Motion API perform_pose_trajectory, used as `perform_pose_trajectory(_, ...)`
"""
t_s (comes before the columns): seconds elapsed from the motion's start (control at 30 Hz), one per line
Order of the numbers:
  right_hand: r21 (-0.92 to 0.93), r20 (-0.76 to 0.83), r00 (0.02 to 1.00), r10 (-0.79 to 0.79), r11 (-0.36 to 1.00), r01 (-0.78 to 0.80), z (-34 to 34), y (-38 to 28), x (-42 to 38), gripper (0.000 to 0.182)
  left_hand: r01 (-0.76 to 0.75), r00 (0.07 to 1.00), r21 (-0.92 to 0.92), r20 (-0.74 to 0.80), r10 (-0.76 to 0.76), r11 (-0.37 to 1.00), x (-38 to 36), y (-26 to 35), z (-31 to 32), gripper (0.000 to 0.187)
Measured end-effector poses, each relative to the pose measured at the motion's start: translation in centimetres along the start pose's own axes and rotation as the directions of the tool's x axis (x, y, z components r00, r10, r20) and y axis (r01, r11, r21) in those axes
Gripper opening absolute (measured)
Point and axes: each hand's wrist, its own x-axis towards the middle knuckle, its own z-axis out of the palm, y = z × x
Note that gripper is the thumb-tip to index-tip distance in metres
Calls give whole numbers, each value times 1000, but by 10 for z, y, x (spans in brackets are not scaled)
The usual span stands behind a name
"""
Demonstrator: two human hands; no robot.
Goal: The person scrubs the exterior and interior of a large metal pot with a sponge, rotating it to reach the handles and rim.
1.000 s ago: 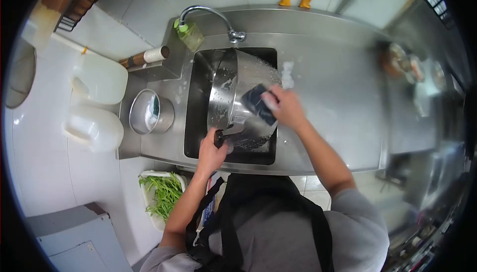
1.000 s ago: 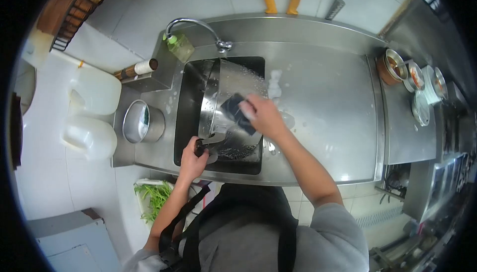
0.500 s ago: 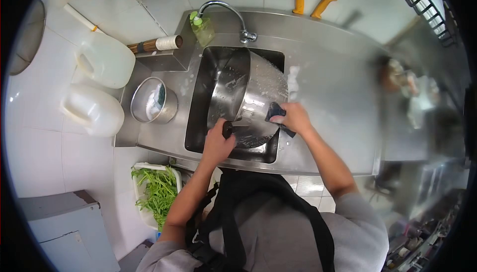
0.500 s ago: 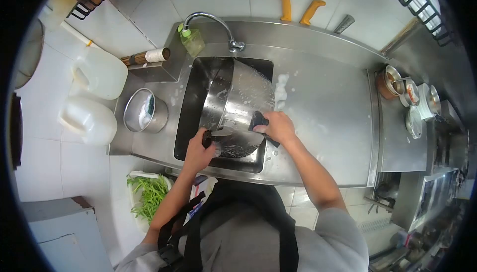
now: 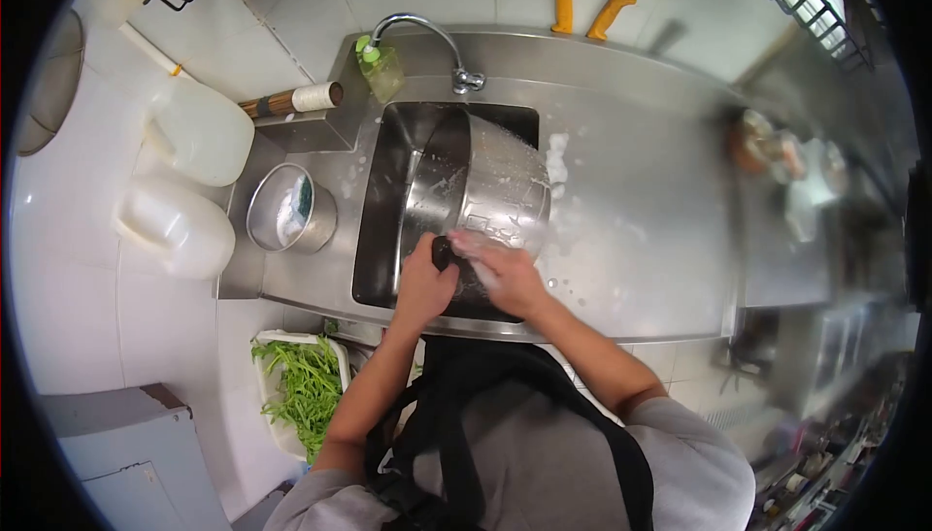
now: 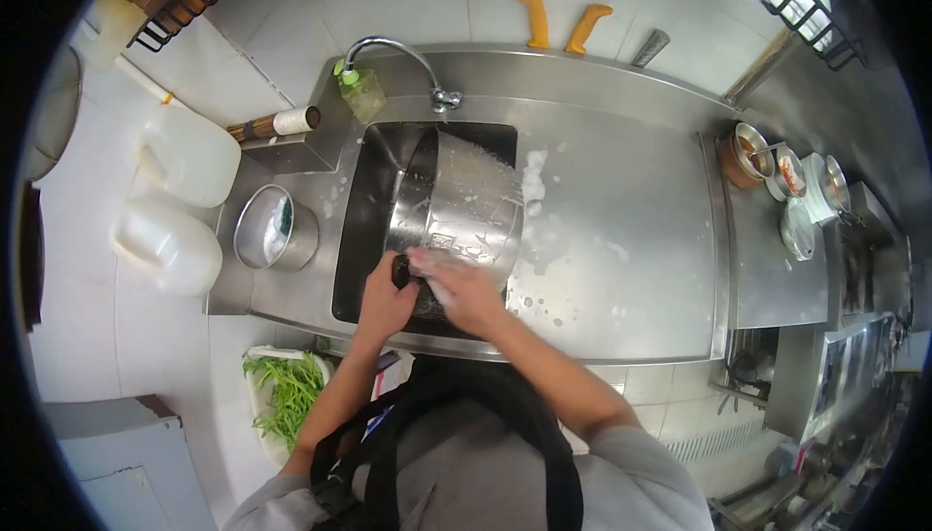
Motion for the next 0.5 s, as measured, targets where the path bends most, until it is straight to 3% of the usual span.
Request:
perform_pose_trajectory(0.07, 42, -50, 999, 18, 999, -16, 3, 9, -9, 31, 8, 1000, -30, 6, -8, 1000, -3, 5, -2, 30)
perform_pose_trajectory(0.13, -38, 47, 975, 218, 975, -217, -15, 37, -31, 32, -21, 1000, 3, -14, 21, 1000, -9, -5, -1, 33)
perform_pose_trajectory(0.17, -194, 220, 888, 404, 910, -366, -36, 35, -35, 35, -49, 998, -50, -35, 47, 998, -11, -14, 1, 33)
perform_pose_trajectory(0.2, -202, 221, 889, 401, 911, -361, -38, 35, -32, 35, -52, 998, -57, -42, 50, 997, -9, -15, -1, 33)
perform_pose_trajectory(0.27, -210, -17, 990, 140, 968, -140, -41, 34, -29, 38, -78, 997, -15, -12, 78, 997, -12, -19, -4, 35)
perform_pose_trajectory(0.3, -183, -44, 990, 136, 973, -142, -37, 30, -15, 43, -74, 997, -22, -24, 73, 997, -13, -18, -4, 35)
perform_pose_trajectory(0.33, -184, -34, 990, 134, 973, -138, -27, 26, 1, 43, -50, 999, -48, -1, 50, 998, -17, -17, -4, 35)
perform_pose_trajectory(0.4, -353, 161, 985, -62, 928, 116, -8, 25, 36, 45, -33, 999, -66, 26, 35, 997, -17, -17, -4, 35)
perform_pose_trajectory(0.43, -351, 154, 986, -61, 930, 113, -7, 34, 49, 45, -24, 999, -48, 24, 25, 999, -17, -18, -3, 34)
perform_pose_trajectory(0.5, -576, 238, 967, -89, 789, 214, -6, 64, 79, 46, 11, 1000, -69, 12, -11, 998, -16, -18, -4, 34)
